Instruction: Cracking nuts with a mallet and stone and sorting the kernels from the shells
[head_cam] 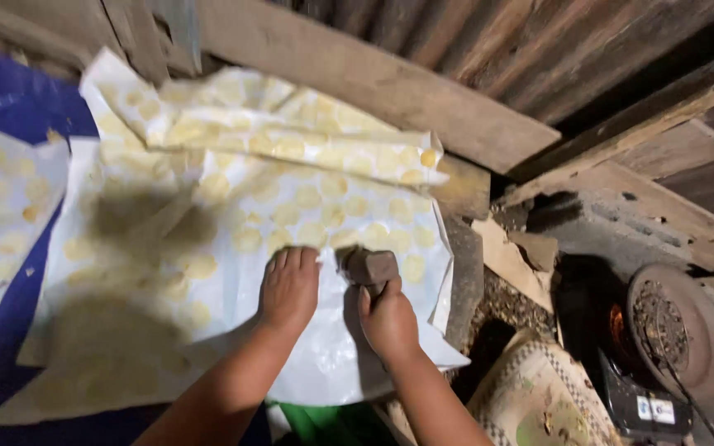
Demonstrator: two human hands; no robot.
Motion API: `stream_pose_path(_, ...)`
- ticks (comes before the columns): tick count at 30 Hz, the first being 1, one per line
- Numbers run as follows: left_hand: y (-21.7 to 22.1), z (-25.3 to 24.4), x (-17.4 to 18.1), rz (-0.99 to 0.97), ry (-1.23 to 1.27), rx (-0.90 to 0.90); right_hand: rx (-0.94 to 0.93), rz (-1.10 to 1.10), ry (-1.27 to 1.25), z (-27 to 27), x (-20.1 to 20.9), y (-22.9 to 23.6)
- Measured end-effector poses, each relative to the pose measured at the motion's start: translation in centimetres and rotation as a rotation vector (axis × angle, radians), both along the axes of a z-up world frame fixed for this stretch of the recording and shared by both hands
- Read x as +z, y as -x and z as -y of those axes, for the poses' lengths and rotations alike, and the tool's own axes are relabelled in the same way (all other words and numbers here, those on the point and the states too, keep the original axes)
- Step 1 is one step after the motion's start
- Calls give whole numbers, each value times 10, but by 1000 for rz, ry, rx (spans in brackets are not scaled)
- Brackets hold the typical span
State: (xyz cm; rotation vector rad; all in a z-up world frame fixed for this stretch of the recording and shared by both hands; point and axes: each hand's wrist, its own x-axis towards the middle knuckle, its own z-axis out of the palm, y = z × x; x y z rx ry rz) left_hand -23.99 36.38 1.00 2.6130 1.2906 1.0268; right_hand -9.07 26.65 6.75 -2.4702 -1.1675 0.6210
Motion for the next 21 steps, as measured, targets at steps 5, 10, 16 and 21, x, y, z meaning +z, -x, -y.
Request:
stream_pose_path(5, 5, -4, -20, -28, -112, 62, 145, -27, 109, -19, 15, -36)
stream_pose_path(10, 5, -6, -12, 13, -116, 66, 29, 112, -121, -9, 65, 9)
stream_pose_path(16, 10, -8, -11, 9, -89, -32, 75, 55, 23, -12, -26, -3)
stream_pose_path(21, 12, -10, -5, 53, 14, -136, 467, 115, 259, 40, 52, -80)
